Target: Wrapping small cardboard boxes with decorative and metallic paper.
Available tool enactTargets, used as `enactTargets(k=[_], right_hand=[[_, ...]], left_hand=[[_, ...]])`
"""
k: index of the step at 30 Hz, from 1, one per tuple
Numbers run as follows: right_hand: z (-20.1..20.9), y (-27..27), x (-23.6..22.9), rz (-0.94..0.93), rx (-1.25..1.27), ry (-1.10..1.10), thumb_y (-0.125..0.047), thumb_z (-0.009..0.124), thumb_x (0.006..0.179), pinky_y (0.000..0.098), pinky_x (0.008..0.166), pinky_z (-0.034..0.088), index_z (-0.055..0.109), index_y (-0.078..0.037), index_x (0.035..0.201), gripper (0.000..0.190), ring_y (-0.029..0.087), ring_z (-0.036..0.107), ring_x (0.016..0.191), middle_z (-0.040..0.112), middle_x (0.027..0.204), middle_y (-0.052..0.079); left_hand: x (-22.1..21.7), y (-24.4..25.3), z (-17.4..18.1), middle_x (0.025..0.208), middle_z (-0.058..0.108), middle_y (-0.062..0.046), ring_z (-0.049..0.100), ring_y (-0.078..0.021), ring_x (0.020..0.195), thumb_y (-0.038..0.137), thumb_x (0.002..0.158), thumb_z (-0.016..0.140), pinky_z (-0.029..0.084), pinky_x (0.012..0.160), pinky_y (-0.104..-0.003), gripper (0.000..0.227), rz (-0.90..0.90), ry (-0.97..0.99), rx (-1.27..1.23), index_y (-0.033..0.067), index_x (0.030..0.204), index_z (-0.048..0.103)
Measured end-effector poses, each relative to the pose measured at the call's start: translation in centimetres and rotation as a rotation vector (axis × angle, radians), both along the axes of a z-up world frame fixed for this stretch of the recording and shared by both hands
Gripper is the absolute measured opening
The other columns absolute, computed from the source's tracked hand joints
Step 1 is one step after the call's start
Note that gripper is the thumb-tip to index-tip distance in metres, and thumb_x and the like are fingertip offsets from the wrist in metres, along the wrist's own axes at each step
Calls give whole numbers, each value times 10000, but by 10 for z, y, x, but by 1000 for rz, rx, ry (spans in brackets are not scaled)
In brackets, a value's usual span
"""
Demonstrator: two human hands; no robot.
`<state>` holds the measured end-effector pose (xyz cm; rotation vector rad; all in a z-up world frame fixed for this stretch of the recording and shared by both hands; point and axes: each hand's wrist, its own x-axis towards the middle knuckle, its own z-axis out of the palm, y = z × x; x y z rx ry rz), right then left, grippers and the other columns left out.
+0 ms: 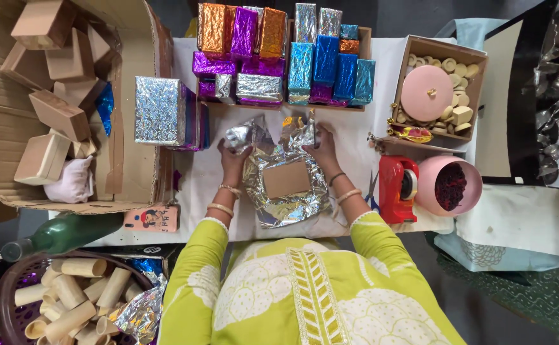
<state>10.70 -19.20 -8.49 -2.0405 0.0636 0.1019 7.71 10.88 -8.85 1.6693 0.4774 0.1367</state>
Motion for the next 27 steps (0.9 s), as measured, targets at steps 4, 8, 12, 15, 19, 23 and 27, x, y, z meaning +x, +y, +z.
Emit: enactTargets(k=[4,8,12,15,19,23,27], right_hand=[[14,9,4,-9,95,148,-160,869,780,368,947,507,518,-2,1342,681,255,611,1108,645,1264,184],[0,-7,-1,-34,352,534,-123,799,901,367,766,533,710,30,1077,250,268,658,884,712,1042,190],[42,-18,-20,253,164,2,3,723,740,318,902,543,741,-55,984,252,206,674,1000,676,1039,82],[55,-26,-44,359,107,-90,8,794,748,376,957,479,755,-79,947,220,265,616,1057,700,1019,82],[83,-30,-67,417,-28,-116,3,731,688,382,981,488,776,-128,941,289,297,609,1087,720,1074,54],[99,-27,-82,479,-234,-220,-66,739,457,447,928,448,754,-120,872,419,354,585,1063,682,1102,92],[71,-29,-98,492,-310,-269,-26,703,773,412,1024,468,748,-188,908,216,286,601,1162,677,1188,29]], left_hand=[[2,3,-13,1006,714,-61,652,-166,869,78,841,790,533,758,-300,377,-179,139,-462,-37,1171,649],[-9,-1,38,1012,687,-61,595,-159,954,73,928,800,488,853,-289,101,-387,118,-268,1,982,755],[-31,-5,62,1155,670,-11,647,-141,1095,38,817,728,567,961,-302,93,-611,22,-352,43,908,748],[-56,-9,56,1186,692,-73,644,-187,1137,4,747,750,535,974,-338,125,-774,84,-196,44,866,751],[-85,-6,40,1225,740,-125,597,-319,1288,73,717,709,392,1132,-470,127,-969,-126,109,24,832,687],[-89,-13,97,1162,687,-189,561,-397,1270,346,887,724,271,1190,-535,295,-1029,-179,321,51,904,719],[-86,-29,121,1045,689,-159,622,-353,1094,415,925,685,364,1194,-514,372,-1022,-104,485,56,1020,693]])
